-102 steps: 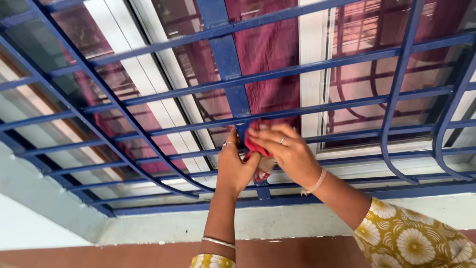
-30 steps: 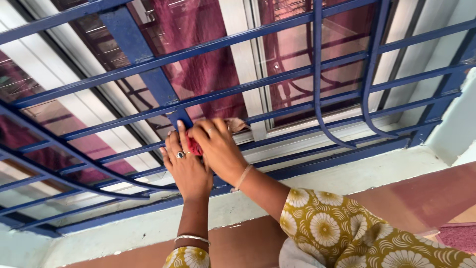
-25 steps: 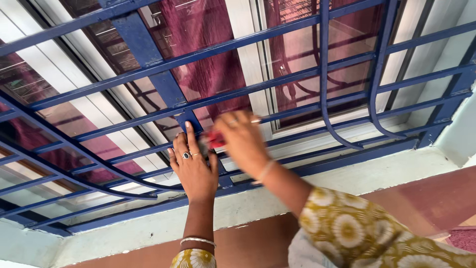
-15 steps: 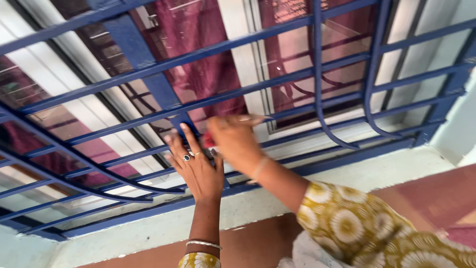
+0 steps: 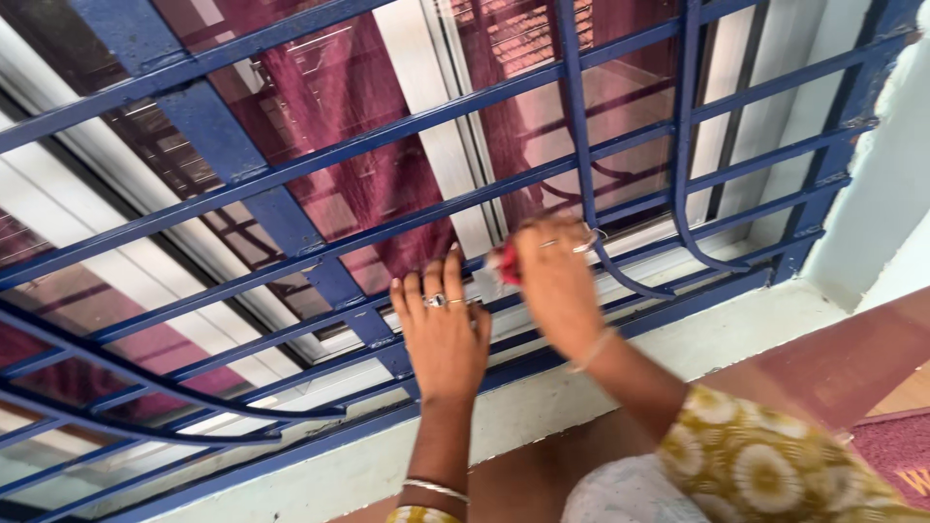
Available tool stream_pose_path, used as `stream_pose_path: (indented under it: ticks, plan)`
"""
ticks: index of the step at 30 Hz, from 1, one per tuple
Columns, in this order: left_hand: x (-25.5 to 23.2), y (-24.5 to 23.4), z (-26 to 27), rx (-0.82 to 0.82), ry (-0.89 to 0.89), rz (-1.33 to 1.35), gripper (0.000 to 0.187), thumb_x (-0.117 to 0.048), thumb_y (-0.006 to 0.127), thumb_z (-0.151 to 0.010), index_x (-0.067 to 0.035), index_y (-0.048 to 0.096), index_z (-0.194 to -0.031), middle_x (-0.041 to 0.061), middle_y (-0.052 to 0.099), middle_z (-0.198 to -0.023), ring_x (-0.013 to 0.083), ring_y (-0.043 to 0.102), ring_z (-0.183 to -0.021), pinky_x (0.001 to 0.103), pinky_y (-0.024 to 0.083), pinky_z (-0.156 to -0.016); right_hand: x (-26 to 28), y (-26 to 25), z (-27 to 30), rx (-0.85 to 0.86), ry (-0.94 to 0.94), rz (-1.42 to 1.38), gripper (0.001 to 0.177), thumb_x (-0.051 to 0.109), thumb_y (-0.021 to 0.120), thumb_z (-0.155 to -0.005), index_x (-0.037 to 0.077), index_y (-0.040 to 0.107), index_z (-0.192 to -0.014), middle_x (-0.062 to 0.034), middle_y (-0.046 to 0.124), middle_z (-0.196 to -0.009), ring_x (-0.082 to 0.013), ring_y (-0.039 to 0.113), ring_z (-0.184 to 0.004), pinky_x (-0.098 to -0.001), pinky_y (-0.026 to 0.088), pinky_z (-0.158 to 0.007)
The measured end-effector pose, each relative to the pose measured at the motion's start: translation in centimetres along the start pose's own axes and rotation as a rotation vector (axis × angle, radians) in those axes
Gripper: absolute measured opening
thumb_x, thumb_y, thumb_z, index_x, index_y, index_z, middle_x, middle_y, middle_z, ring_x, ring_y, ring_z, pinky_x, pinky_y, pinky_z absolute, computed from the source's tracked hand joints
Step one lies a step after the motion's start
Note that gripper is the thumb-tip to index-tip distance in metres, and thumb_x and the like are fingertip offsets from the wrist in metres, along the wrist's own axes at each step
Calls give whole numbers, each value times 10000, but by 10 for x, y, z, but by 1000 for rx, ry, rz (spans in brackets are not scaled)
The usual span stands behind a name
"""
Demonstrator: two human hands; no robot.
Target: The person wipes a blue metal window grille with a red cloth, moving systematically across the horizontal and vertical bars. The person uses both hands to hold the cloth and wipe the grille surface.
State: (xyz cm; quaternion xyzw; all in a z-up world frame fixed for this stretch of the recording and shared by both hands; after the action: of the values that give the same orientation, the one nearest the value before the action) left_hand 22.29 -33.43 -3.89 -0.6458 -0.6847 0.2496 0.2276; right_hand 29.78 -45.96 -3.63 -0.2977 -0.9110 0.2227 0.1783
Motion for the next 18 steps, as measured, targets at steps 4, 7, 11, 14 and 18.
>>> stream_pose_path:
  ticks: [4, 7, 11, 14, 18]
  plan:
    - [8, 1, 1, -45, 26, 25, 677, -216, 691, -782, -19, 496, -1399, 166, 561, -1327, 386, 466, -1277, 558, 267, -1188, 37, 25, -2, -37, -117, -81, 214, 50, 596, -892, 31, 580, -1104, -197, 626, -1210, -382, 565, -1247, -493, 381, -1125]
    - [7, 0, -1, -19, 5, 51, 674, -236, 703, -775, -6, 512, -1379, 166, 562, -1297, 387, 467, -1270, 555, 264, -1183, 35, 14, 0, -95, -196, -204, 219, 25, 595, -888, 34, 610, -1106, -155, 635, -1322, -346, 549, -1355, -479, 387, -1169]
    - [4, -8, -1, -62, 2, 56, 587, -209, 704, -833, -48, 529, -1370, 139, 579, -1322, 351, 485, -1294, 537, 273, -1211, -1, -24, 11, -80, -69, -426, 335, -105, 618, -772, 89, 690, -1035, -99, 668, -1343, -293, 613, -1341, -431, 476, -1129]
    - [-12, -15, -6, -182, -26, 187, 586, -225, 684, -850, -46, 540, -1390, 255, 530, -1415, 431, 450, -1299, 499, 307, -1155, -29, -67, 10, -301, 125, -422, 490, -194, 598, -717, 107, 722, -1084, -102, 642, -1339, -267, 644, -1295, -380, 536, -1101]
    - [-47, 5, -33, -32, 88, 412, 578, -264, 667, -875, -3, 542, -1375, 205, 583, -1324, 393, 517, -1249, 508, 361, -1098, -43, -78, -12, -516, 107, -281, 525, -149, 682, -810, 68, 685, -1288, -138, 536, -1477, -313, 552, -1375, -407, 472, -1159]
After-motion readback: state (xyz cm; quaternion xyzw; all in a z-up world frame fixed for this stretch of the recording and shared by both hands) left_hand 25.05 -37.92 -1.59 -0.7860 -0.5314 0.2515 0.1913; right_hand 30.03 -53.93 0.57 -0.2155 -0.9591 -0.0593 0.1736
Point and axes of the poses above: each hand's wrist, its own z-axis away from the middle knuckle, its own y-axis out of the palm, x = y × z, the point moved 4 cm from there along -z, towards the middle knuckle
